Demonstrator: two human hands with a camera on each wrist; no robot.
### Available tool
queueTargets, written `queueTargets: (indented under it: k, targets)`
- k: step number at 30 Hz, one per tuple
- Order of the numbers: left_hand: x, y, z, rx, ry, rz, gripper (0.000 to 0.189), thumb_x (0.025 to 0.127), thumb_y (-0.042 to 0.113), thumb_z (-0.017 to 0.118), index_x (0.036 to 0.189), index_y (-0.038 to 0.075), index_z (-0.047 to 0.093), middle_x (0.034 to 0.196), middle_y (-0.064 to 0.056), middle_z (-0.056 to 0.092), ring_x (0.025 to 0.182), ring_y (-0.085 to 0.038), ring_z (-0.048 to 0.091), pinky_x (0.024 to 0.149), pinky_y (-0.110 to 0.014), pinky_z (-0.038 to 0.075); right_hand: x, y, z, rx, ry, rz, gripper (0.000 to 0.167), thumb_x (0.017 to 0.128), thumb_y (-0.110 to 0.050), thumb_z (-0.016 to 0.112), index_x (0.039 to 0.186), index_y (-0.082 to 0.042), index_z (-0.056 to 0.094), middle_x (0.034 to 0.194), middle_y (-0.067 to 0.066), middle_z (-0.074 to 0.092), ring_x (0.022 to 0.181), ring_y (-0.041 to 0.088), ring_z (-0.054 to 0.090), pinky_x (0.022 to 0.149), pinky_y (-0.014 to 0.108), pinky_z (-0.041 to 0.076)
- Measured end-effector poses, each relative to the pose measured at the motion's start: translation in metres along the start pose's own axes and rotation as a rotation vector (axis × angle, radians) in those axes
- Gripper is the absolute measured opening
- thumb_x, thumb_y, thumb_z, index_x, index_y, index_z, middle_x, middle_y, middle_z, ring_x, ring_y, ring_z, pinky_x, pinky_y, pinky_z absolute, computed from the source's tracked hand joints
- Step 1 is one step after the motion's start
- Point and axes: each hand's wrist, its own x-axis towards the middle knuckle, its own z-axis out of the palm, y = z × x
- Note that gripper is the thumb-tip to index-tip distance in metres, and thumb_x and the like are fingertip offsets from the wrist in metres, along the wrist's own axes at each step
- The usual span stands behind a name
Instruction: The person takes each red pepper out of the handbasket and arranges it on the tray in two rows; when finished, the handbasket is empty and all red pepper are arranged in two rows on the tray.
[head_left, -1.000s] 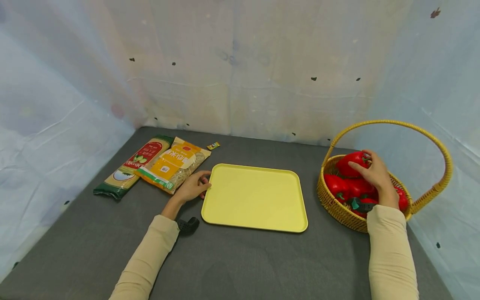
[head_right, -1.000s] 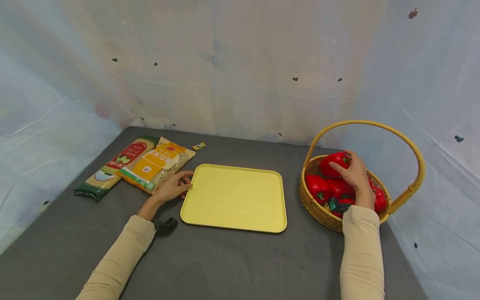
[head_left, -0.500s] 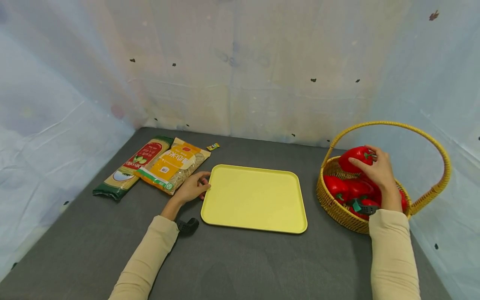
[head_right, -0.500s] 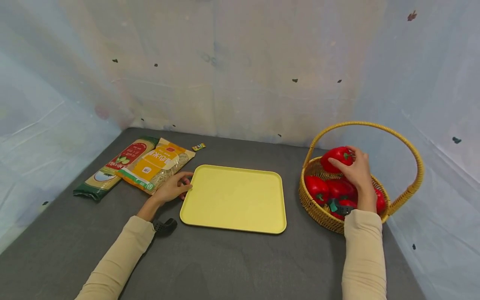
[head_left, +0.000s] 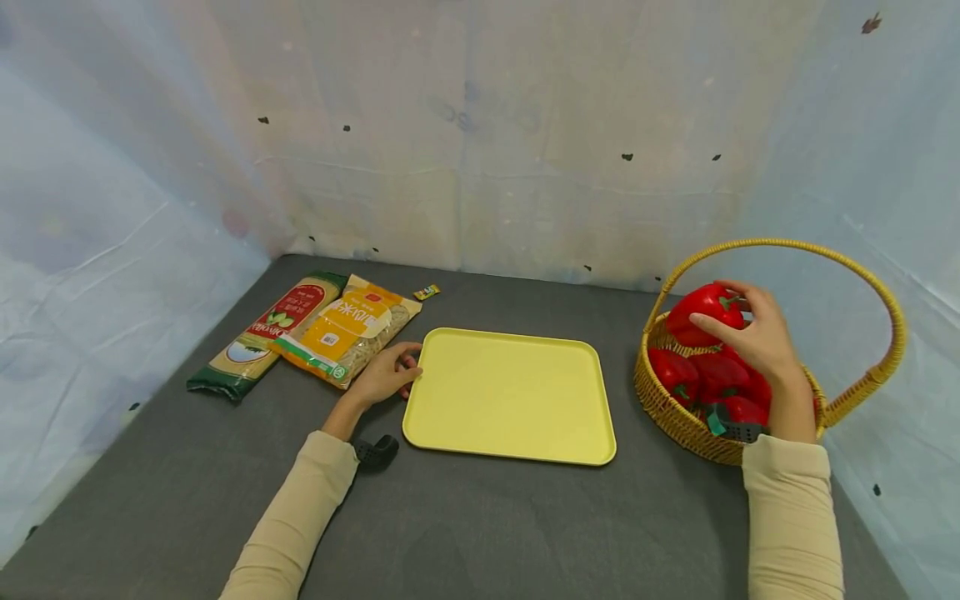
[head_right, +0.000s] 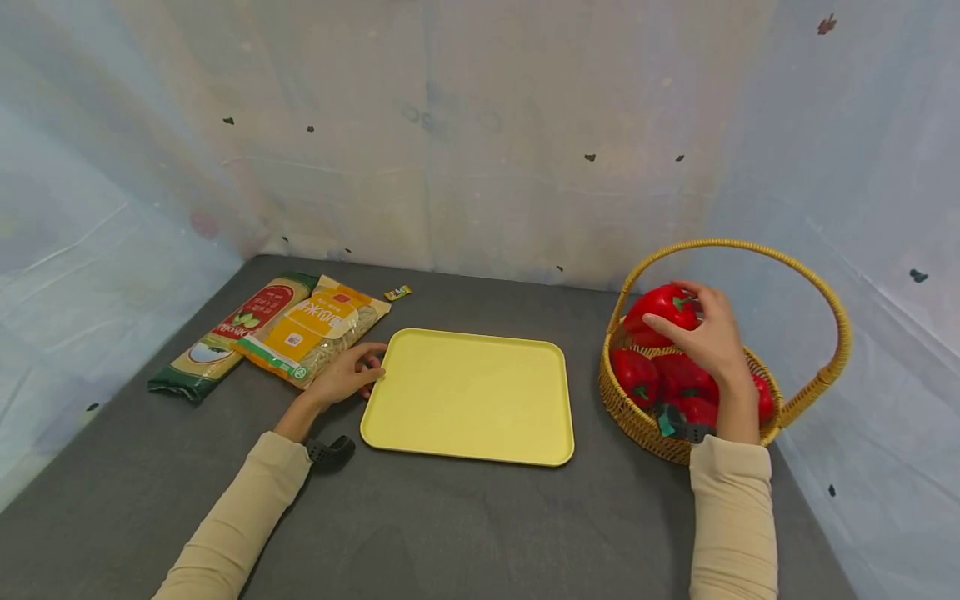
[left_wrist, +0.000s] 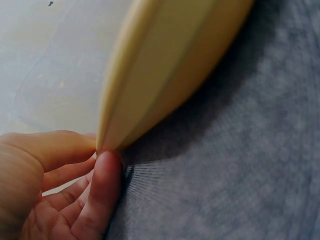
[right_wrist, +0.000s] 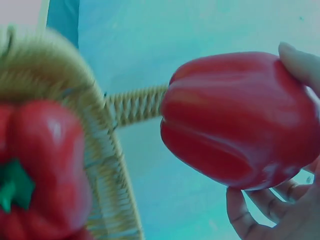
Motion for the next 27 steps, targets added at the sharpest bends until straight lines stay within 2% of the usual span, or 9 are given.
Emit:
queueTargets:
  k: [6,9,12,19,24,27]
  targets:
    - [-0.001,0.000,-0.001,0.005,0.002,-0.001,0.048,0.092,0.008,0.058,0.137,0.000,0.041,0.093,-0.016,0.054,0.061,-0.022,0.057,0.054,-0.033,0.054,-0.005,-0.023,0.013,0.043,0.021,-0.113,0.062,0.082,-0.027,0.070,0.137,-0.015,0.045,0.122,0.005,0.040,0.100,0.010,0.037,0.072,0.019,0.039]
    - [-0.001,-0.001,-0.001,0.003,0.001,0.005,0.049,0.092,0.008,0.058,0.137,0.000,0.041,0.094,-0.016,0.054,0.061,-0.022,0.058,0.054,-0.034,0.054,-0.006,-0.036,0.023,0.099,0.003,-0.162,0.062,0.081,-0.021,0.072,0.137,-0.016,0.045,0.122,0.001,0.039,0.099,0.008,0.038,0.070,0.010,0.040]
    - [-0.001,-0.001,0.000,0.002,0.001,0.008,0.049,0.092,0.009,0.058,0.137,0.000,0.041,0.094,-0.016,0.054,0.061,-0.022,0.058,0.055,-0.034,0.054,-0.005,-0.049,0.034,0.140,-0.020,-0.202,0.063,0.080,-0.017,0.073,0.137,-0.017,0.046,0.123,0.000,0.039,0.102,0.010,0.038,0.070,0.009,0.042]
    - [0.002,-0.006,0.001,0.010,0.004,0.003,0.048,0.092,0.007,0.057,0.137,-0.001,0.040,0.094,-0.018,0.053,0.059,-0.021,0.056,0.054,-0.033,0.053,0.005,-0.074,0.068,0.195,-0.087,-0.272,0.064,0.079,-0.017,0.074,0.136,-0.017,0.046,0.125,0.003,0.041,0.105,0.015,0.041,0.075,0.018,0.047]
    - [0.002,-0.007,0.001,0.014,0.002,0.014,0.049,0.092,0.003,0.056,0.137,-0.006,0.038,0.096,-0.024,0.052,0.060,-0.025,0.056,0.054,-0.039,0.053,0.006,-0.103,0.093,0.267,-0.144,-0.325,0.064,0.079,-0.012,0.073,0.137,-0.009,0.045,0.128,0.012,0.040,0.110,0.024,0.042,0.084,0.040,0.049]
    - [0.002,-0.008,0.001,0.011,0.003,0.018,0.050,0.092,0.006,0.057,0.137,-0.004,0.038,0.096,-0.022,0.053,0.061,-0.024,0.056,0.054,-0.037,0.053,0.005,-0.122,0.107,0.327,-0.181,-0.343,0.063,0.079,-0.008,0.071,0.136,-0.004,0.044,0.129,0.017,0.038,0.112,0.030,0.043,0.088,0.050,0.047]
